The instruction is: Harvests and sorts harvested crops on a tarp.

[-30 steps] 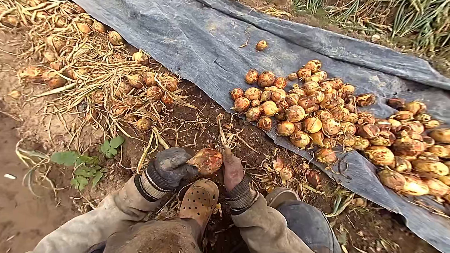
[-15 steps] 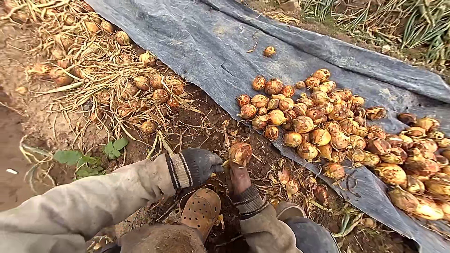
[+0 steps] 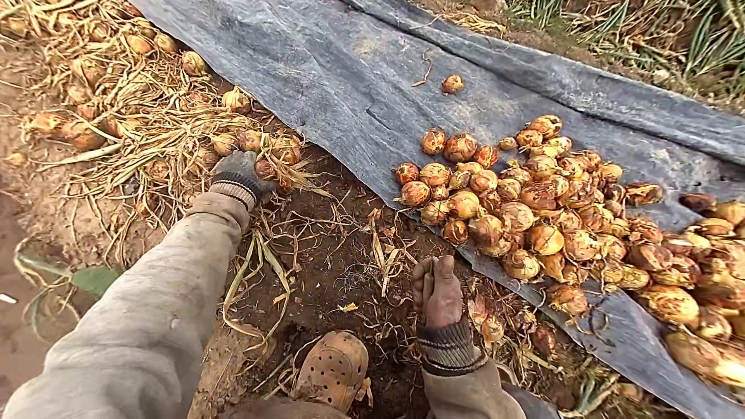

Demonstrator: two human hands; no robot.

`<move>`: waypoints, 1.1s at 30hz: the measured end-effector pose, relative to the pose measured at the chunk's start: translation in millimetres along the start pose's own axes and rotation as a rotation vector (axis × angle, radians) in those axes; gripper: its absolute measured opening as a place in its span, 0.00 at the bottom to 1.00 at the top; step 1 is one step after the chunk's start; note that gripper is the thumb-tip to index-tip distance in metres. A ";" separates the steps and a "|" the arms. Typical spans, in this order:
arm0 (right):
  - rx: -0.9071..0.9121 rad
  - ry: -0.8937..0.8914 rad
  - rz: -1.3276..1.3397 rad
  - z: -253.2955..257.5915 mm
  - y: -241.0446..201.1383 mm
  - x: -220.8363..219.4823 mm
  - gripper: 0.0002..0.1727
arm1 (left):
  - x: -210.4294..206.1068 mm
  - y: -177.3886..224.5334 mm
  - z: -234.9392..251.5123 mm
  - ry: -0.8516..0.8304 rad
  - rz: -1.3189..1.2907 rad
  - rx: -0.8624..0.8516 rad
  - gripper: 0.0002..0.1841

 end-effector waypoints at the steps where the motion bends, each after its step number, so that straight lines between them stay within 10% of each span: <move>1: 0.026 -0.060 -0.094 -3.4 4.8 -11.2 0.41 | -0.4 4.8 -12.8 0.046 -0.017 -0.064 0.45; 5: 0.124 -0.299 -0.457 -14.7 16.7 -42.4 0.44 | 3.1 43.5 -107.9 0.074 -0.265 -0.318 0.52; 9: 0.180 -0.455 -0.499 -42.0 -1.7 -57.8 0.50 | 0.0 80.0 -228.2 -0.363 -0.678 -0.279 0.58; 13: 0.374 -0.412 -0.294 -69.3 -11.2 -57.7 0.57 | 0.6 93.0 -290.6 -0.632 -0.970 -0.449 0.44; 18: 0.385 -0.433 -0.252 -81.4 -9.3 -58.3 0.46 | 15.3 76.2 -291.5 -0.617 -0.818 -0.430 0.24; 23: 0.156 -0.462 -0.137 -77.2 1.2 -60.6 0.42 | 21.8 55.0 -268.0 -0.115 -0.536 -0.633 0.21; 26: 0.027 -0.413 0.003 -72.8 7.2 -57.0 0.37 | 20.3 43.9 -230.5 0.058 -0.557 -0.431 0.16; 30: -0.063 -0.386 0.098 -64.0 14.2 -56.3 0.34 | 6.4 69.1 -214.8 -0.263 -0.870 -0.321 0.15; 33: -0.059 -0.356 0.059 -57.5 14.3 -56.8 0.31 | -10.0 100.7 -239.0 -0.639 -0.912 -0.384 0.38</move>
Point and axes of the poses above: each hand's wrist, its own z-axis towards the middle knuckle, its own x-axis out of the back of the hand, y = z × x, the point moved 4 cm from there along z, towards the middle knuckle, and after that the axes turned 8 degrees about -z, right-handed, at the moved point
